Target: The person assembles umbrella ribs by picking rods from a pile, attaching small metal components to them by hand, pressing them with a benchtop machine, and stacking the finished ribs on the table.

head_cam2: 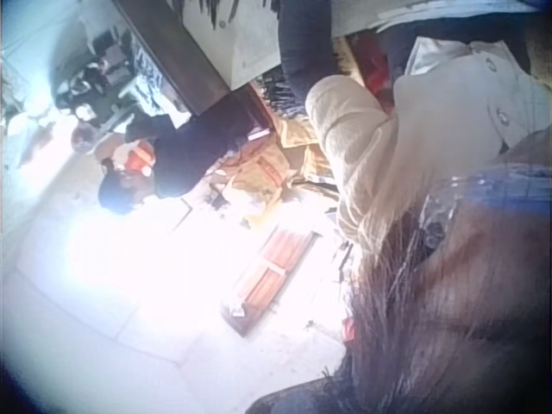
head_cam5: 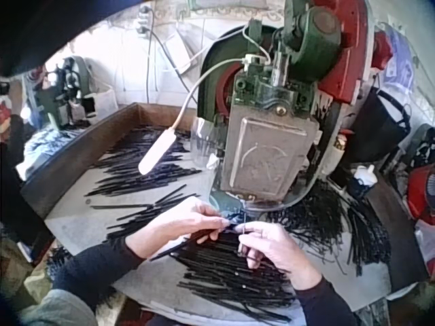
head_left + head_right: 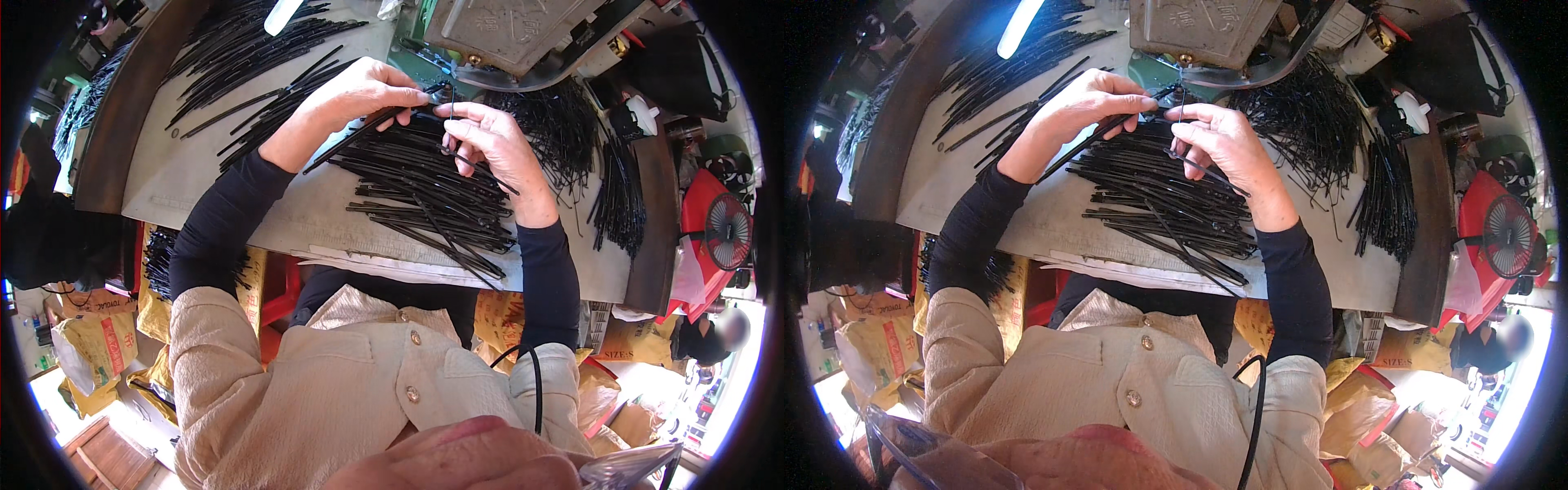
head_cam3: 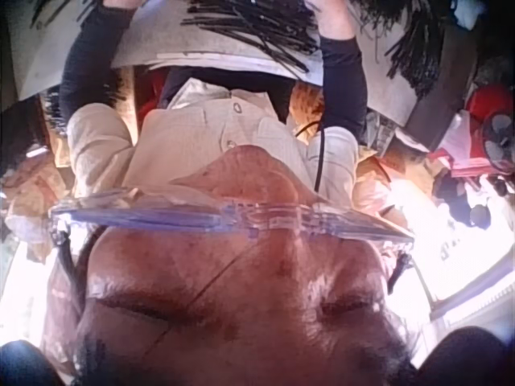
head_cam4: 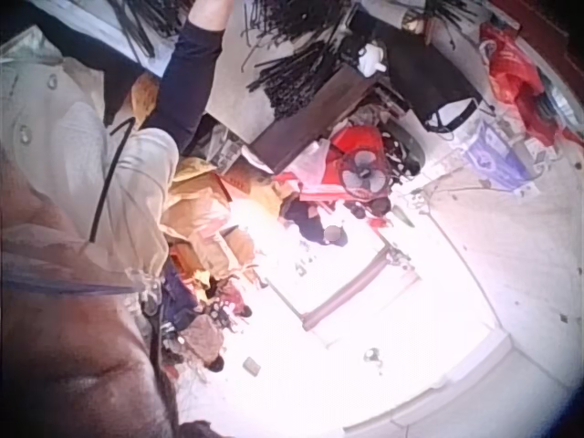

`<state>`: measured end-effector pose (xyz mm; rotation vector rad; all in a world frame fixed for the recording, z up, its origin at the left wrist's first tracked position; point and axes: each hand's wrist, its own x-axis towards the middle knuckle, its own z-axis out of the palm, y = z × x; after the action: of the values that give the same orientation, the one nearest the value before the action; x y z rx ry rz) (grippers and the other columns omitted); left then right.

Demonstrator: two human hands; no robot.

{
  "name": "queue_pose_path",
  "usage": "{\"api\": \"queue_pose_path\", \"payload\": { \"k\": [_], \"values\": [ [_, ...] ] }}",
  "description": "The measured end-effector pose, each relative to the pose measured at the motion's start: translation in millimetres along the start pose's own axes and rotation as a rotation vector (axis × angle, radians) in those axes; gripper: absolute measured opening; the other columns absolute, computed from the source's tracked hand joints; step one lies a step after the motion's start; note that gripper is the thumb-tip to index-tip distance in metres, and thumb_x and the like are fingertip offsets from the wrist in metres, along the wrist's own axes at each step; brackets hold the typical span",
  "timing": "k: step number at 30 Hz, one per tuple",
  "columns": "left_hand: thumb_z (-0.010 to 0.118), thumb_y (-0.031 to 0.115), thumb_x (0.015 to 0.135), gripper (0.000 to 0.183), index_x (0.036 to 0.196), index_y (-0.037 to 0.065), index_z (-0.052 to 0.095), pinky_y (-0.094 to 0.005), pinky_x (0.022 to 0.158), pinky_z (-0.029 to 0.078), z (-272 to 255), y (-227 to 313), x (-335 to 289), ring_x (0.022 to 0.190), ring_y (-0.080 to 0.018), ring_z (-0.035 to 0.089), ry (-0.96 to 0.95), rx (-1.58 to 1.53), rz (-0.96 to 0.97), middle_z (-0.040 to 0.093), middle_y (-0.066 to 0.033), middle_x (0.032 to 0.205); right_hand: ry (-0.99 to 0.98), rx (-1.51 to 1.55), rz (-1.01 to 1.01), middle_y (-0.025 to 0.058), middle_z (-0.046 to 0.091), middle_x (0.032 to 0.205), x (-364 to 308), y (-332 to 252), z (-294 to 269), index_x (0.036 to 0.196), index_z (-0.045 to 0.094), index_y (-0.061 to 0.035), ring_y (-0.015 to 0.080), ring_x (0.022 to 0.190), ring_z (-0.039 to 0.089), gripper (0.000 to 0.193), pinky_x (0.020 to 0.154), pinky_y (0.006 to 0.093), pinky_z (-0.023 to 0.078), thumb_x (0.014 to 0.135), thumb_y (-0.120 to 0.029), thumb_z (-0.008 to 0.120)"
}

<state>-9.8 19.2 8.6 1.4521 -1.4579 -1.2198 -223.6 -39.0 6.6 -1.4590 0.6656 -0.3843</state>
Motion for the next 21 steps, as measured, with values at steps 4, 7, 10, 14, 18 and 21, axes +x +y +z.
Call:
{"api": "queue_pose_path", "payload": {
  "k": [4,7,10,14,18,21],
  "values": [
    [0.062,0.024,0.083,0.028,0.095,-0.001,0.066,-0.0185,0.039,0.035,0,-6,3,0.045,-0.006,0.05,-0.003,-0.086,-0.012,0.06,-0.0037,0.063,0.0,0.006,0.003,0.0074,0.06,0.074,0,-1,2,0.113,0.052,0.0075,0.0079,0.05,0.056,0.036,0.043,0.0182,0.045,0.086,-0.017,0.056],
    [0.062,0.025,0.083,0.029,0.095,-0.002,0.066,-0.0188,0.039,0.035,1,-8,4,0.044,-0.0062,0.049,-0.001,-0.06,0.025,0.059,-0.0036,0.063,-0.027,0.003,0.009,0.0073,0.06,0.074,-2,-3,5,0.113,0.052,0.0074,0.0075,0.049,0.055,0.036,0.043,0.0181,0.044,0.086,-0.017,0.056],
    [0.06,0.025,0.086,0.028,0.091,-0.002,0.065,-0.0179,0.042,0.038,3,-3,0,0.045,-0.0062,0.048,0.036,-0.014,0.068,0.059,-0.0036,0.063,-0.226,0.0,0.053,0.0055,0.059,0.068,-6,-8,11,0.11,0.055,0.0062,0.0062,0.044,0.05,0.032,0.04,0.0178,0.04,0.087,-0.016,0.058],
    [0.058,0.024,0.087,0.028,0.096,-0.003,0.064,-0.0179,0.042,0.039,9,4,-6,0.046,-0.0061,0.05,0.012,0.106,0.135,0.06,-0.0043,0.066,-0.17,-0.088,0.085,0.0024,0.057,0.062,-7,-8,12,0.103,0.06,0.0039,0.0045,0.043,0.048,0.025,0.039,0.017,0.038,0.086,-0.014,0.059],
    [0.058,0.024,0.087,0.027,0.09,-0.002,0.063,-0.0171,0.042,0.04,12,9,-10,0.047,-0.0058,0.053,-0.083,0.147,0.09,0.061,-0.0034,0.068,0.011,-0.041,0.029,0.0017,0.057,0.063,-3,0,5,0.099,0.061,0.0037,0.0041,0.044,0.049,0.024,0.04,0.0164,0.039,0.085,-0.016,0.06],
    [0.06,0.026,0.086,0.027,0.082,-0.001,0.062,-0.0169,0.042,0.04,9,1,-7,0.048,-0.0056,0.054,-0.119,0.13,0.04,0.06,-0.0021,0.066,0.059,0.035,0.004,0.0028,0.058,0.071,-2,1,0,0.109,0.055,0.0024,0.0058,0.052,0.053,0.028,0.045,0.0163,0.043,0.086,-0.014,0.057]
  ]
}}
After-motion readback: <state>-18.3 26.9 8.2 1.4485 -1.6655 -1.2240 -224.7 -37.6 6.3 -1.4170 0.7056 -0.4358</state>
